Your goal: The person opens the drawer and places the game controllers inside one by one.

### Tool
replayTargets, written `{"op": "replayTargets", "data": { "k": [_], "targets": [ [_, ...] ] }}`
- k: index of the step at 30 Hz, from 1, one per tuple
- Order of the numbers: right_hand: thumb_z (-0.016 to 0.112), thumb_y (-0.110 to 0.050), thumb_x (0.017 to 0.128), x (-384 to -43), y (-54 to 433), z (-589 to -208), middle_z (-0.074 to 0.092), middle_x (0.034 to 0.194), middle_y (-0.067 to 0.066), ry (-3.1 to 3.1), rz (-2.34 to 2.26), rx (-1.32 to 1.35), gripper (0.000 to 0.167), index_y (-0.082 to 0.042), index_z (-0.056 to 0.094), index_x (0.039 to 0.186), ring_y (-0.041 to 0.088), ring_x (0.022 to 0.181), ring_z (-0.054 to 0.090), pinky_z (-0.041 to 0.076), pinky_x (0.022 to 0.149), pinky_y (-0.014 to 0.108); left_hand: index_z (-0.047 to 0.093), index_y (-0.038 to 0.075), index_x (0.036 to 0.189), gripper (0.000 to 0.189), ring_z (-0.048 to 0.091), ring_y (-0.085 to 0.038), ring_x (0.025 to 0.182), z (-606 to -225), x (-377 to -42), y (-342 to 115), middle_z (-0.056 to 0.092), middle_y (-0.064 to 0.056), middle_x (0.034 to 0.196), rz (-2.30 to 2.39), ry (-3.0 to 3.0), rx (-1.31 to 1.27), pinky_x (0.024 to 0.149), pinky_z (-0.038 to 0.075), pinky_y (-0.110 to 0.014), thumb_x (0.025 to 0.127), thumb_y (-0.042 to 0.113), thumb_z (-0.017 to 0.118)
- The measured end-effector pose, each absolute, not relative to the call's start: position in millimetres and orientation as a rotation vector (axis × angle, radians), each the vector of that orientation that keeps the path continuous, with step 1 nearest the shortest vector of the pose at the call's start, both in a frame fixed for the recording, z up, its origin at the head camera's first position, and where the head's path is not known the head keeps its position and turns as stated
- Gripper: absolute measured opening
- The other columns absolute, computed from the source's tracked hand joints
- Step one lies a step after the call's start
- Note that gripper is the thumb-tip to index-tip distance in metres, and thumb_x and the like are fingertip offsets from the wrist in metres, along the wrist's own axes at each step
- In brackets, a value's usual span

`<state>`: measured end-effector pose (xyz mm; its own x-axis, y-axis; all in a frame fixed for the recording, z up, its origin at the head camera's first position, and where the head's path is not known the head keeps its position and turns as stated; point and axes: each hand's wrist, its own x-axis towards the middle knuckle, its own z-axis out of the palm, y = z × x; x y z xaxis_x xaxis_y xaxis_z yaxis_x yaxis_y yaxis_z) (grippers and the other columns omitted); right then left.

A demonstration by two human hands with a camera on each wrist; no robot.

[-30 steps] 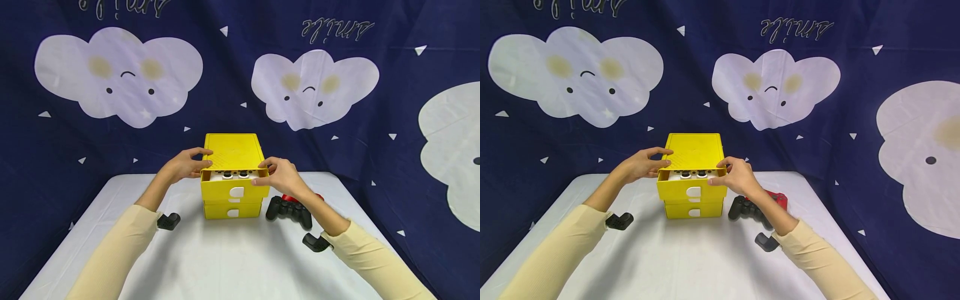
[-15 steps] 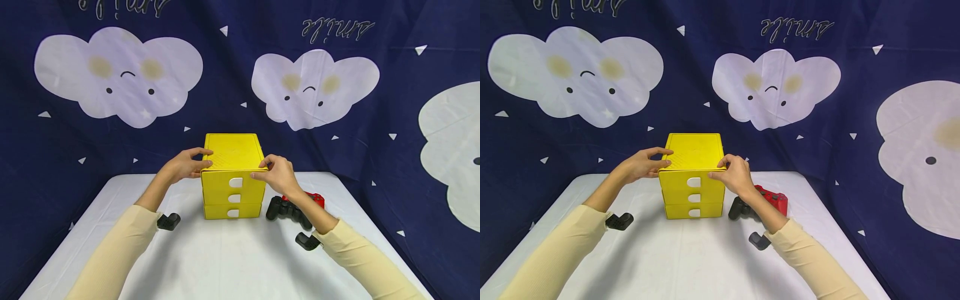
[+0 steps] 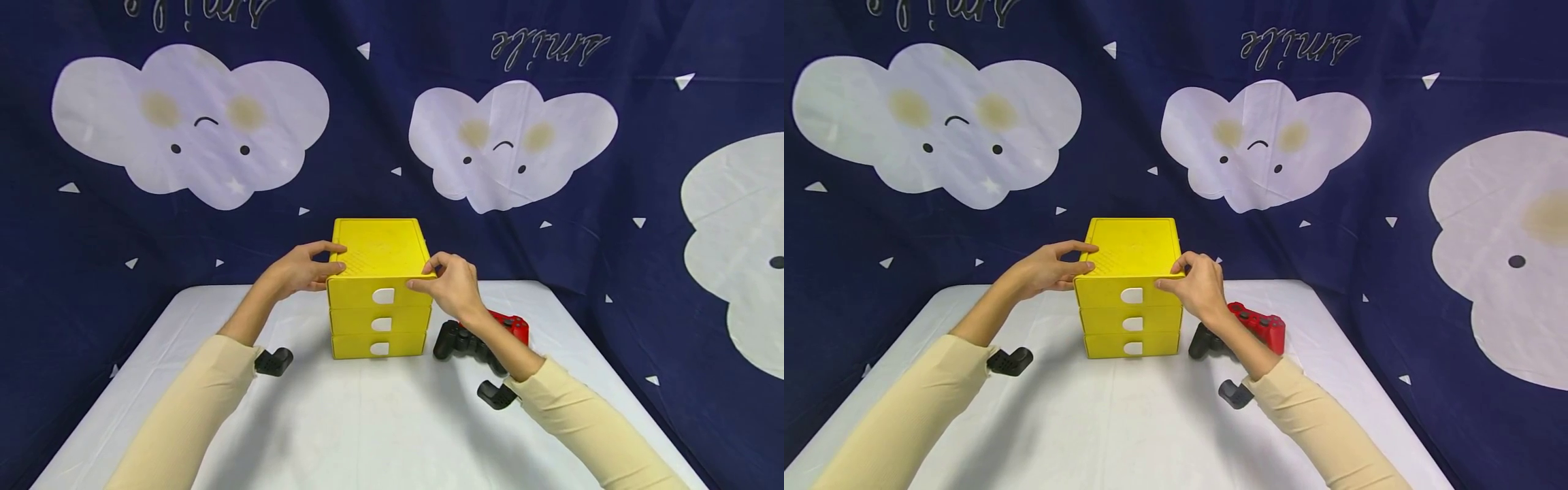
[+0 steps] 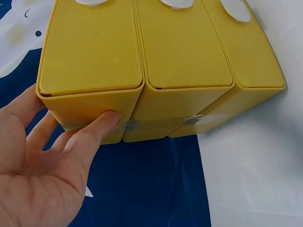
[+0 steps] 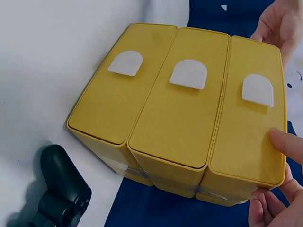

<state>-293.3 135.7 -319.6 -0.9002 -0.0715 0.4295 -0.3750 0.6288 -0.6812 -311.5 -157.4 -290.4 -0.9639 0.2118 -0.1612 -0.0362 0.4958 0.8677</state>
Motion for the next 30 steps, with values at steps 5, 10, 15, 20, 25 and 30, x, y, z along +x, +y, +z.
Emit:
{"op": "replayTargets", "data": {
  "k": [5,10,15,20,25,30],
  "targets": [
    [0.093,-0.023,0.072,-295,134,-322,0.056,0.079,0.008,-2.457,1.179,0.347,0.033,-0.009,0.066,0.084,0.024,0.072,0.053,0.044,0.059,0.033,0.045,0.025,0.153,0.055,0.056,-0.036,0.131,-290,-311,-159,0.043,-0.013,0.156,1.46,2.495,0.145,0.107,0.052,-0.045,0.102,0.03,0.064],
    [0.093,-0.024,0.072,-295,133,-323,0.056,0.081,0.008,-2.452,1.169,0.346,0.034,-0.009,0.066,0.085,0.024,0.074,0.053,0.044,0.061,0.033,0.045,0.025,0.153,0.055,0.057,-0.035,0.13,-290,-311,-160,0.044,-0.013,0.155,1.473,2.487,0.139,0.107,0.052,-0.045,0.101,0.029,0.065],
    [0.092,-0.025,0.074,-291,135,-323,0.056,0.081,0.011,-2.448,1.149,0.371,0.031,-0.009,0.068,0.086,0.025,0.077,0.053,0.044,0.065,0.034,0.046,0.024,0.153,0.055,0.055,-0.036,0.132,-291,-311,-158,0.046,-0.013,0.154,1.486,2.476,0.149,0.108,0.051,-0.045,0.101,0.029,0.065],
    [0.09,-0.023,0.077,-285,141,-318,0.061,0.085,0.009,-2.476,1.1,0.418,0.026,-0.009,0.073,0.092,0.024,0.082,0.057,0.047,0.069,0.034,0.046,0.024,0.152,0.055,0.054,-0.037,0.135,-293,-311,-157,0.045,-0.012,0.156,1.487,2.478,0.147,0.108,0.051,-0.046,0.101,0.029,0.066],
    [0.088,-0.023,0.079,-272,142,-312,0.065,0.09,0.007,-2.508,1.114,0.462,0.028,-0.013,0.076,0.103,0.024,0.088,0.058,0.049,0.075,0.034,0.046,0.025,0.153,0.055,0.055,-0.036,0.133,-292,-309,-156,0.044,-0.012,0.155,1.468,2.498,0.149,0.107,0.052,-0.045,0.101,0.03,0.065],
    [0.087,-0.02,0.08,-262,134,-316,0.072,0.088,0.005,-2.558,1.145,0.609,0.025,-0.012,0.078,0.102,0.02,0.082,0.064,0.055,0.069,0.032,0.046,0.024,0.152,0.054,0.055,-0.036,0.132,-291,-309,-156,0.043,-0.012,0.156,1.472,2.496,0.153,0.107,0.052,-0.044,0.102,0.029,0.064]
  ]
}}
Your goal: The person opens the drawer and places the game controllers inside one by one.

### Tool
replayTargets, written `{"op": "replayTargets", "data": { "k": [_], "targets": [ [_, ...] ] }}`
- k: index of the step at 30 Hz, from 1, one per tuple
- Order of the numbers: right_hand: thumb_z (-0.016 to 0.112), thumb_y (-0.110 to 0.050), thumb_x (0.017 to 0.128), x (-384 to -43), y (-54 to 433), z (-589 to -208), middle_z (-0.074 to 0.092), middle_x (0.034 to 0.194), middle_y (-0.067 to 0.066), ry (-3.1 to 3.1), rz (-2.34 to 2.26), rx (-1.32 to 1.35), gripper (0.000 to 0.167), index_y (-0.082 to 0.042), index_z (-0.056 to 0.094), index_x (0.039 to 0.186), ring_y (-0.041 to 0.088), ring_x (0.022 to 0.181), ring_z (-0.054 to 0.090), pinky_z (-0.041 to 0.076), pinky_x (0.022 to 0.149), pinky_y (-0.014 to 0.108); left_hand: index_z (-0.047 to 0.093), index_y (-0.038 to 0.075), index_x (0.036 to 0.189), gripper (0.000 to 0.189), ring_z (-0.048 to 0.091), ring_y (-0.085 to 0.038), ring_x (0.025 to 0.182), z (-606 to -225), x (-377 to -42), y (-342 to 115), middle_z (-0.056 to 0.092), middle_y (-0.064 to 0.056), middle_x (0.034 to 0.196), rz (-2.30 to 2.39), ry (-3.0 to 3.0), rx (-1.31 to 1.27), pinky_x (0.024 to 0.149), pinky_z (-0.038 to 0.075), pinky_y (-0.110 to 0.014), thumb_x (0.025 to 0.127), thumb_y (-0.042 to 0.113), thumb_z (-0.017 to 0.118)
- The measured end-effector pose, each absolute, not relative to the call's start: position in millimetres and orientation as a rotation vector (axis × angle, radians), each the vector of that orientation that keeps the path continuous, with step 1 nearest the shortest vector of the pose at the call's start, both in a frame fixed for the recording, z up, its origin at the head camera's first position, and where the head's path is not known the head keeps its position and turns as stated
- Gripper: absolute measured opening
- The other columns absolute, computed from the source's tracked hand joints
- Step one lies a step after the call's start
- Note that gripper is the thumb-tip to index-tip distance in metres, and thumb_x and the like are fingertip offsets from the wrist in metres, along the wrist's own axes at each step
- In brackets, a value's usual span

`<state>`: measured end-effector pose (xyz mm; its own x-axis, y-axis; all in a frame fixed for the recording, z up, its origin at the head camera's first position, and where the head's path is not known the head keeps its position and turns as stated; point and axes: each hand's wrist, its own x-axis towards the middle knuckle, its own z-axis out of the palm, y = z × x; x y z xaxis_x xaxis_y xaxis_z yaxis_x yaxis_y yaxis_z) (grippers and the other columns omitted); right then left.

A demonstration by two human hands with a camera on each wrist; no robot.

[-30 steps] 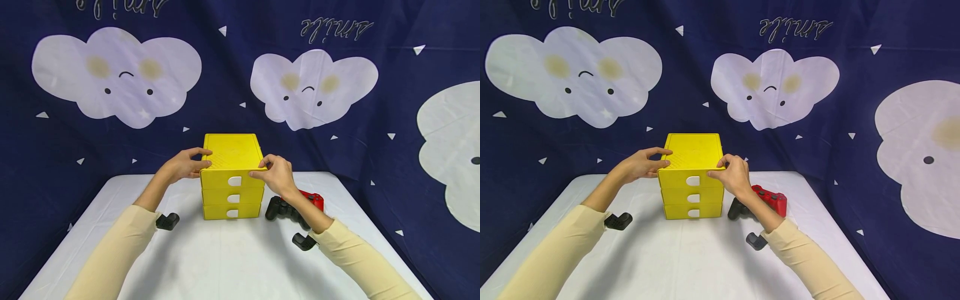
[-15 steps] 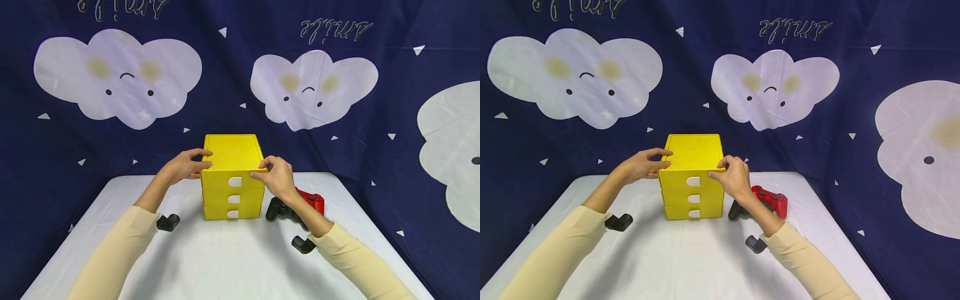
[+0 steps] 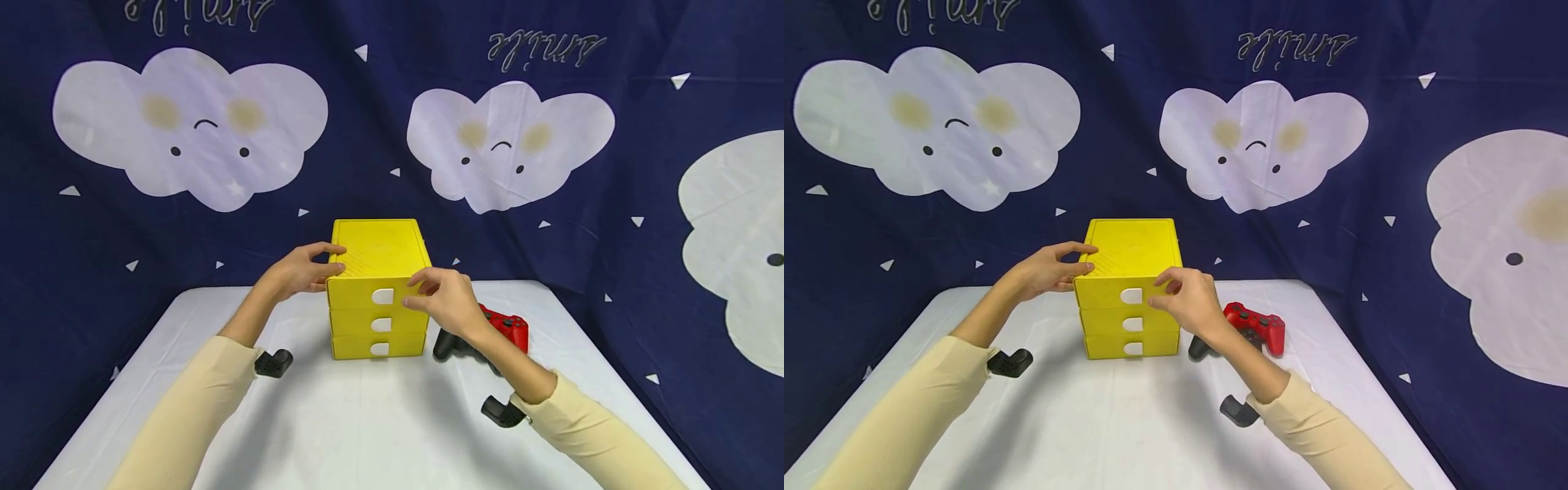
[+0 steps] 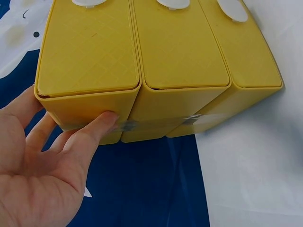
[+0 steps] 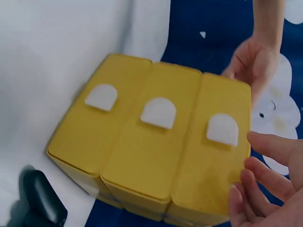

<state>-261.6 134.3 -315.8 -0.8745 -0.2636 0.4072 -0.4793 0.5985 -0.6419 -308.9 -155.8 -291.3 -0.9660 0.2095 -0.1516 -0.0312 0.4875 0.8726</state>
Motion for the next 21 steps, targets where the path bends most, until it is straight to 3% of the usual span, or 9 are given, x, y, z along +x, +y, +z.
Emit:
{"op": "replayTargets", "data": {
  "k": [6,16,21],
  "targets": [
    [0.086,-0.018,0.08,-260,123,-333,0.076,0.094,0.005,-2.681,1.144,0.694,0.024,-0.011,0.08,0.102,0.016,0.082,0.067,0.056,0.071,0.029,0.046,0.024,0.153,0.055,0.054,-0.036,0.134,-292,-310,-157,0.041,-0.012,0.158,1.476,2.494,0.155,0.107,0.052,-0.045,0.101,0.029,0.065],
    [0.084,-0.014,0.082,-264,112,-352,0.077,0.096,0.006,-2.729,1.181,0.657,0.023,-0.009,0.079,0.104,0.018,0.087,0.07,0.059,0.074,0.031,0.047,0.025,0.152,0.055,0.057,-0.032,0.124,-292,-312,-157,0.046,-0.012,0.154,1.464,2.508,0.157,0.106,0.053,-0.043,0.101,0.031,0.066],
    [0.082,-0.012,0.083,-267,108,-363,0.078,0.096,0.004,-2.724,1.225,0.625,0.02,-0.009,0.08,0.103,0.019,0.089,0.072,0.06,0.077,0.032,0.047,0.024,0.152,0.055,0.056,-0.034,0.129,-293,-312,-157,0.044,-0.012,0.155,1.49,2.485,0.139,0.107,0.052,-0.044,0.101,0.03,0.066]
  ]
}}
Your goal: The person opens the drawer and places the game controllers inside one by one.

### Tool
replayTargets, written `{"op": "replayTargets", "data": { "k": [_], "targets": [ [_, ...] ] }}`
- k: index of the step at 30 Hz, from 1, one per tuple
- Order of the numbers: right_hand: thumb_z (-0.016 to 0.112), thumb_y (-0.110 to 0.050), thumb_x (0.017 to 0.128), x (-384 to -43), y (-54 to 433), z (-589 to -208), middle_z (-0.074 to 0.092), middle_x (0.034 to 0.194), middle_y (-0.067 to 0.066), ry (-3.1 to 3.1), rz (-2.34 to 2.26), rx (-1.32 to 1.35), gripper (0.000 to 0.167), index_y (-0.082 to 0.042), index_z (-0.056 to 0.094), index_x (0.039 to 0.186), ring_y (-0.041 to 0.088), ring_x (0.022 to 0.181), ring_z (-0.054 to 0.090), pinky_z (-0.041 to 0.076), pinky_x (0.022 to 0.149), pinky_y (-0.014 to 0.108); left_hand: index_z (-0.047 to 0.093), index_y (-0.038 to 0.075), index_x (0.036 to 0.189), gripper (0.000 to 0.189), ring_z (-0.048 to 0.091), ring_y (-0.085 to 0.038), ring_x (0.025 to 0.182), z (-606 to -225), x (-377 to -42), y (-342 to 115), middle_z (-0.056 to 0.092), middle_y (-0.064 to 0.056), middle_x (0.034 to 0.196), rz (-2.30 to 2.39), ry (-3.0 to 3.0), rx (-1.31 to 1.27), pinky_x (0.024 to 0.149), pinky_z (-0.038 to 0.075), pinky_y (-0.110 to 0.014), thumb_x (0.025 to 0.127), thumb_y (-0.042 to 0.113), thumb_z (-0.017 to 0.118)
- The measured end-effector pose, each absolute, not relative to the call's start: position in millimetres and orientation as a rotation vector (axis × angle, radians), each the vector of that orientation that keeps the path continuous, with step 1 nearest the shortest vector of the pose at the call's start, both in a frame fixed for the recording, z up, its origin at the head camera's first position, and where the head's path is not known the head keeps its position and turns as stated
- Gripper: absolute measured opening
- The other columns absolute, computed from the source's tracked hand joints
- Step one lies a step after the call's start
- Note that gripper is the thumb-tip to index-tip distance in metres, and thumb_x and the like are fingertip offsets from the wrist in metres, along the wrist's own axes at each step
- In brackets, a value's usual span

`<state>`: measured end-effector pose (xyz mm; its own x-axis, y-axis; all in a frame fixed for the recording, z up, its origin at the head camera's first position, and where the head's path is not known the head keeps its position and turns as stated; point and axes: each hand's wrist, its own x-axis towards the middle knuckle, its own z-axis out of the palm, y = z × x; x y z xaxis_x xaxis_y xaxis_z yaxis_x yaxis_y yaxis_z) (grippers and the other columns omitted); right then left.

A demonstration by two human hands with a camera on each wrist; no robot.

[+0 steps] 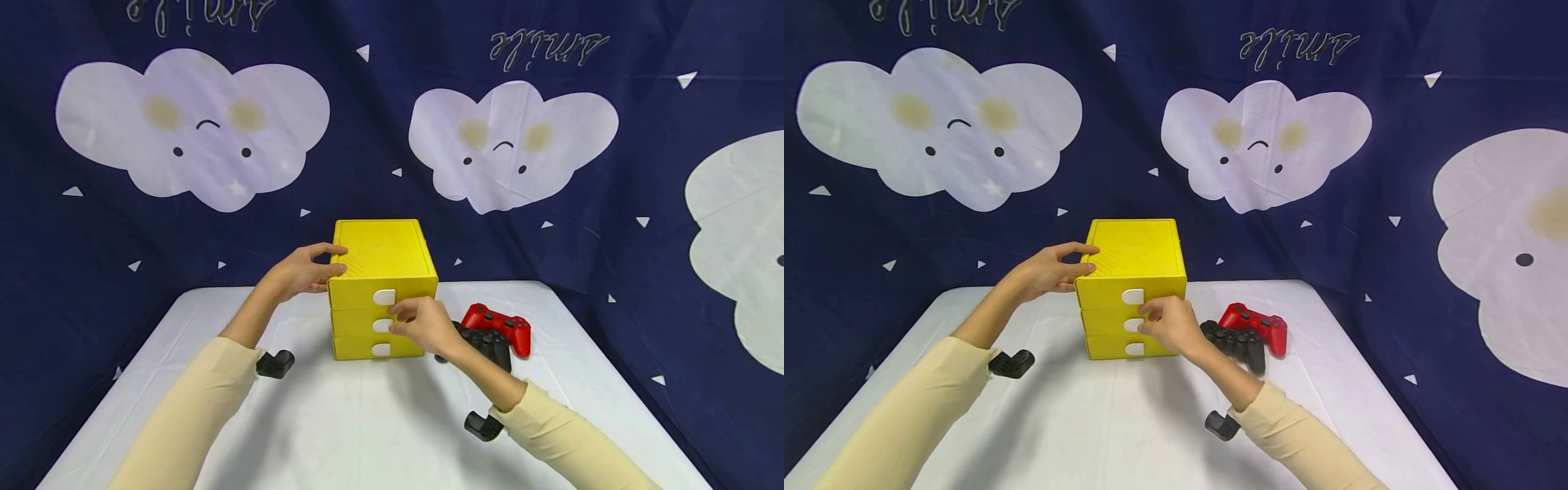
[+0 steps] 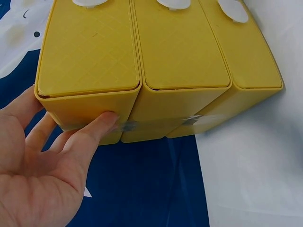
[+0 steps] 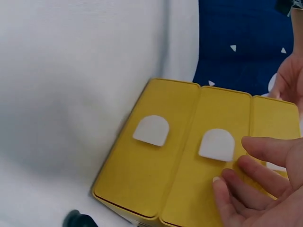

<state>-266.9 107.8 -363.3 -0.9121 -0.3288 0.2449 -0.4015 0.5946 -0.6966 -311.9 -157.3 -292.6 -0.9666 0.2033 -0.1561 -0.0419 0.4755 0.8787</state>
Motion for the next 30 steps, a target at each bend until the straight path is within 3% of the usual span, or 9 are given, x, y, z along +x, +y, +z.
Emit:
{"op": "replayTargets", "data": {
  "k": [11,22,30],
  "targets": [
    [0.079,-0.003,0.083,-275,101,-380,0.078,0.088,0.006,-2.674,1.323,0.591,0.014,-0.006,0.081,0.096,0.016,0.082,0.075,0.061,0.073,0.029,0.047,0.024,0.152,0.055,0.054,-0.036,0.134,-293,-312,-156,0.043,-0.013,0.157,1.517,2.473,0.128,0.109,0.051,-0.045,0.1,0.028,0.067],
    [0.08,-0.006,0.084,-280,99,-384,0.078,0.082,-0.002,-2.658,1.249,0.525,0.005,-0.011,0.082,0.084,0.011,0.077,0.073,0.059,0.072,0.028,0.047,0.024,0.152,0.055,0.056,-0.034,0.13,-295,-311,-156,0.044,-0.012,0.155,1.507,2.478,0.139,0.107,0.052,-0.044,0.101,0.029,0.066],
    [0.078,-0.005,0.086,-280,101,-383,0.077,0.08,0.001,-2.683,1.315,0.538,0.005,-0.008,0.082,0.086,0.01,0.065,0.066,0.055,0.058,0.024,0.047,0.024,0.152,0.055,0.055,-0.035,0.131,-294,-311,-156,0.043,-0.012,0.156,1.505,2.479,0.144,0.107,0.052,-0.045,0.101,0.029,0.066]
  ]
}}
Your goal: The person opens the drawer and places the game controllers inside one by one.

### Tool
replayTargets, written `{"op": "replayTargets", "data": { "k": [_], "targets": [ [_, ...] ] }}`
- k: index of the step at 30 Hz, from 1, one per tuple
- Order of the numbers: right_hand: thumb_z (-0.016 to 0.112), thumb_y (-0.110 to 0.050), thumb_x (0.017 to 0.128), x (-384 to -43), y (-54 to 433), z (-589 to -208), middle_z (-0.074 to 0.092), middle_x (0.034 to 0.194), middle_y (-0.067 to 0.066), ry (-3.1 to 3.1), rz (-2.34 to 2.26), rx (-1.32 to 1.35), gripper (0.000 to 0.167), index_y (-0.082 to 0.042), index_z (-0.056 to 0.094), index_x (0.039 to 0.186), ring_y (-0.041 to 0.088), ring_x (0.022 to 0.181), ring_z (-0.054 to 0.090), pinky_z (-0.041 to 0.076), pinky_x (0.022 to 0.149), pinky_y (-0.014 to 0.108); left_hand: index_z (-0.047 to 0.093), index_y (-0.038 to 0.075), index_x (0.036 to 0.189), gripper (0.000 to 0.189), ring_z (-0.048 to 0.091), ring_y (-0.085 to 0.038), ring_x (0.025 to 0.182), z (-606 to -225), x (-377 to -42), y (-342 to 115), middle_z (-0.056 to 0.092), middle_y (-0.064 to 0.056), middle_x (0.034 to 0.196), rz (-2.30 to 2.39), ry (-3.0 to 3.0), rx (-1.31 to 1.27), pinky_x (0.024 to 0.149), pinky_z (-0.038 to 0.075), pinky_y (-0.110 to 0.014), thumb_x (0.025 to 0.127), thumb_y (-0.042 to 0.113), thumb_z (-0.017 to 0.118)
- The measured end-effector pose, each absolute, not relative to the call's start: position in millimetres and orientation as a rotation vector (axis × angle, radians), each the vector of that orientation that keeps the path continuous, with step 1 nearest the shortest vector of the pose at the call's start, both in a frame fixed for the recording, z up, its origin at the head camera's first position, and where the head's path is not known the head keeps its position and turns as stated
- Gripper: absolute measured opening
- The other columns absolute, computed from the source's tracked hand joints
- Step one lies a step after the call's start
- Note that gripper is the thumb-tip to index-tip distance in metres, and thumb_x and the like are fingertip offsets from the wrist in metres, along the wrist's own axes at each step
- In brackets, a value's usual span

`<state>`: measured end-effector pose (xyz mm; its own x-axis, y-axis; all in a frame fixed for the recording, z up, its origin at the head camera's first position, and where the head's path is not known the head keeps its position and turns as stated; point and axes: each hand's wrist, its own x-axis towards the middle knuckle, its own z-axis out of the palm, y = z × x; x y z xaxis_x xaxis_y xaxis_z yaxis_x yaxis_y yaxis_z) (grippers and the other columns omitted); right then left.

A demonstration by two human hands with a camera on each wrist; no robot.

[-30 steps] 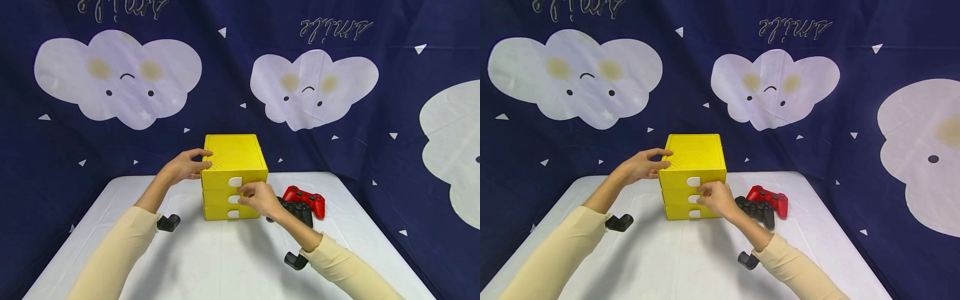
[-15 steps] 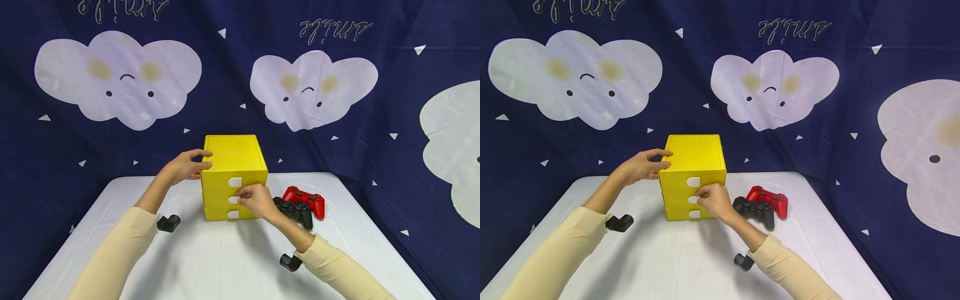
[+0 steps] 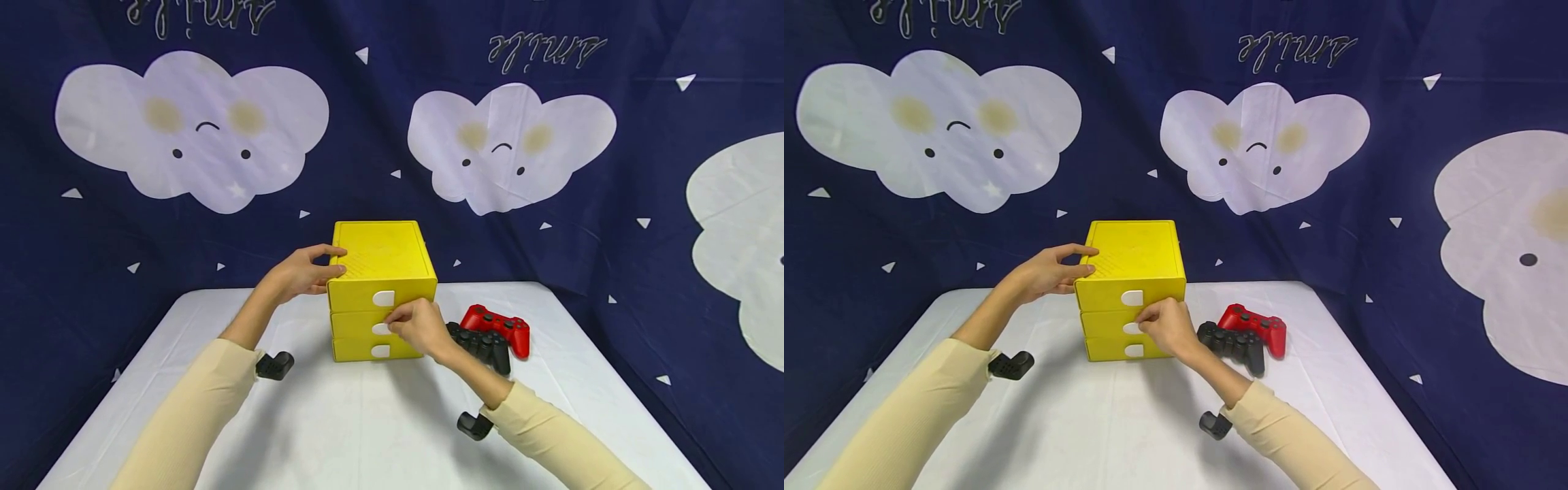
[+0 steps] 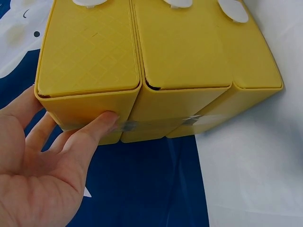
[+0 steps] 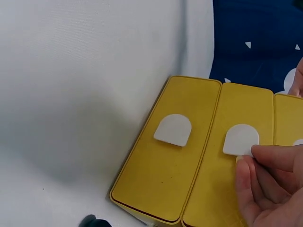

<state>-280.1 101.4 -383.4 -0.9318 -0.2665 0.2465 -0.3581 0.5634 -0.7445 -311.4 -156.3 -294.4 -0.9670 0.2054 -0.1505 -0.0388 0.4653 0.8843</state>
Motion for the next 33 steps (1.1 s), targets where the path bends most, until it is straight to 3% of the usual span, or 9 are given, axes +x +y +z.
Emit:
{"op": "replayTargets", "data": {
  "k": [6,13,19,28,33],
  "targets": [
    [0.078,-0.003,0.086,-272,106,-381,0.076,0.075,0.009,-2.722,1.313,0.62,0.003,-0.003,0.081,0.086,0.01,0.055,0.06,0.052,0.053,0.023,0.046,0.023,0.153,0.056,0.052,-0.037,0.135,-295,-311,-156,0.041,-0.013,0.158,1.502,2.475,0.159,0.109,0.05,-0.046,0.101,0.029,0.066],
    [0.079,-0.001,0.084,-256,111,-377,0.075,0.07,0.003,-2.772,1.223,0.727,0.005,-0.005,0.081,0.084,0.011,0.05,0.06,0.052,0.049,0.024,0.046,0.023,0.153,0.056,0.05,-0.038,0.138,-294,-310,-156,0.039,-0.013,0.159,1.5,2.474,0.15,0.11,0.049,-0.047,0.101,0.028,0.066],
    [0.074,0.004,0.085,-238,114,-371,0.075,0.071,0.006,-2.817,1.202,0.83,0.01,-0.004,0.08,0.082,0.009,0.048,0.058,0.052,0.046,0.026,0.047,0.024,0.152,0.056,0.051,-0.037,0.136,-293,-311,-156,0.04,-0.012,0.159,1.494,2.477,0.14,0.109,0.05,-0.046,0.101,0.029,0.066],
    [0.075,0.001,0.085,-216,122,-369,0.066,0.057,-0.007,-2.855,1.14,0.914,0.012,-0.008,0.08,0.081,0.006,0.044,0.056,0.049,0.045,0.023,0.046,0.025,0.153,0.055,0.054,-0.036,0.132,-294,-311,-155,0.041,-0.012,0.158,1.472,2.497,0.138,0.107,0.052,-0.045,0.101,0.03,0.066],
    [0.076,0.003,0.085,-209,124,-369,0.069,0.059,-0.005,-2.856,1.171,0.948,0.011,-0.006,0.08,0.08,0.007,0.043,0.058,0.051,0.043,0.025,0.047,0.026,0.152,0.054,0.055,-0.036,0.131,-294,-312,-154,0.042,-0.011,0.157,1.463,2.513,0.138,0.105,0.053,-0.045,0.101,0.03,0.066]
  ]
}}
